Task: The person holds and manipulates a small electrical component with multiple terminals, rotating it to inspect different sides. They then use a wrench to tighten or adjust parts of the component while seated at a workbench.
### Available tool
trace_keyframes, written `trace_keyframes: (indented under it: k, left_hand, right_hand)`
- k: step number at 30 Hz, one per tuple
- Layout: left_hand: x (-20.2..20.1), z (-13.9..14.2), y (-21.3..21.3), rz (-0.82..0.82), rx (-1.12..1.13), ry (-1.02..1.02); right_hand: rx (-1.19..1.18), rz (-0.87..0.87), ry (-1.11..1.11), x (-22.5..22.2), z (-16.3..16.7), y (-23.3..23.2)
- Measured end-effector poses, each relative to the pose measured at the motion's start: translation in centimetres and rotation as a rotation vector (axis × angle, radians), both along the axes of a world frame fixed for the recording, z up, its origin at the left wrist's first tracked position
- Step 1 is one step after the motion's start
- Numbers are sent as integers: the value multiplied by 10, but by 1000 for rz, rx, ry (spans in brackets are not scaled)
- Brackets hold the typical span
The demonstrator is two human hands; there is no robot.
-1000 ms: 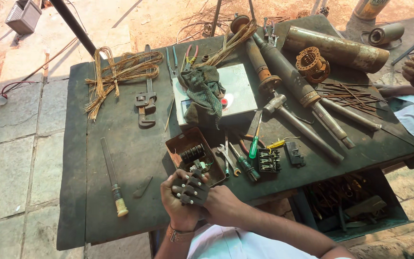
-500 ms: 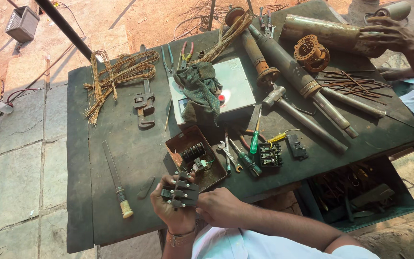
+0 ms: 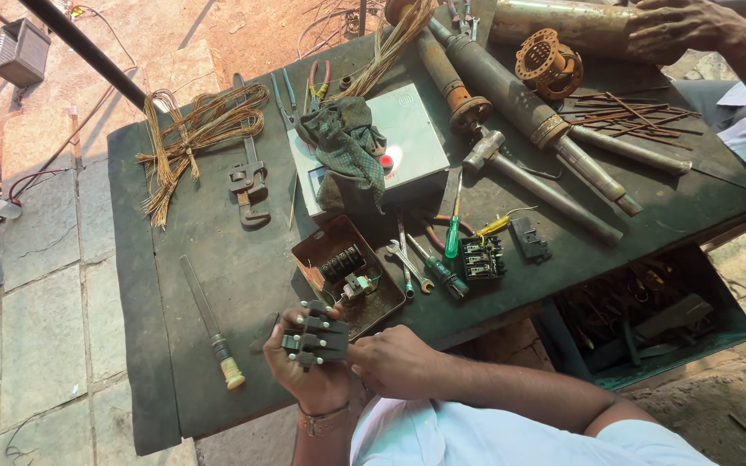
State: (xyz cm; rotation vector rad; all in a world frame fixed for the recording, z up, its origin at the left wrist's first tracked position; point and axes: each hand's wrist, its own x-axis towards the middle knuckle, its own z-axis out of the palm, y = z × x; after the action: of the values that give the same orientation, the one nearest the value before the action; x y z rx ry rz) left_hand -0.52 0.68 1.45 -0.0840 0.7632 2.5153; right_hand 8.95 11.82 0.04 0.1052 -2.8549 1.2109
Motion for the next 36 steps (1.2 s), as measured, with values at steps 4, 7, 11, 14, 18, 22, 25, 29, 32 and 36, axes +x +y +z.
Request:
trace_keyframes:
  k: [4,7,11,14,18,22,25,29,32,36]
  left_hand:
    - [1,-1,-2,-70,-28,18]
    - [2,0,-2,-113,3,26]
    - [0,0,-3,-7,-79,91]
    - [3,-3,-3,-122,-12,36]
    - [1,-9,-6,-124,17,-37]
    - [2,-12,-8,-102,17,65]
    - [5,-11,-7,-205,83,33]
    - [2,-8,-9,-150,35,-26]
    - [0,-8,-8,-162,63,-16]
    - [2,-11,-5,-286,45,7]
  right_hand:
    - [84,15,-33,1,-1,-2]
    - [61,-1,27,1,-3,-4]
    - [18,21,-54,4,-5,-4]
    - [62,23,4,5,-6,-3]
    - [90,57,-95,8,-3,-2]
    - [29,55,-101,8,-1,-2]
    - [59,59,-32,9,1,-2]
    - [13,31,-111,11,3,-2]
    - [62,23,-109,9,2,-2]
    - [127,22,-58,8,0,0]
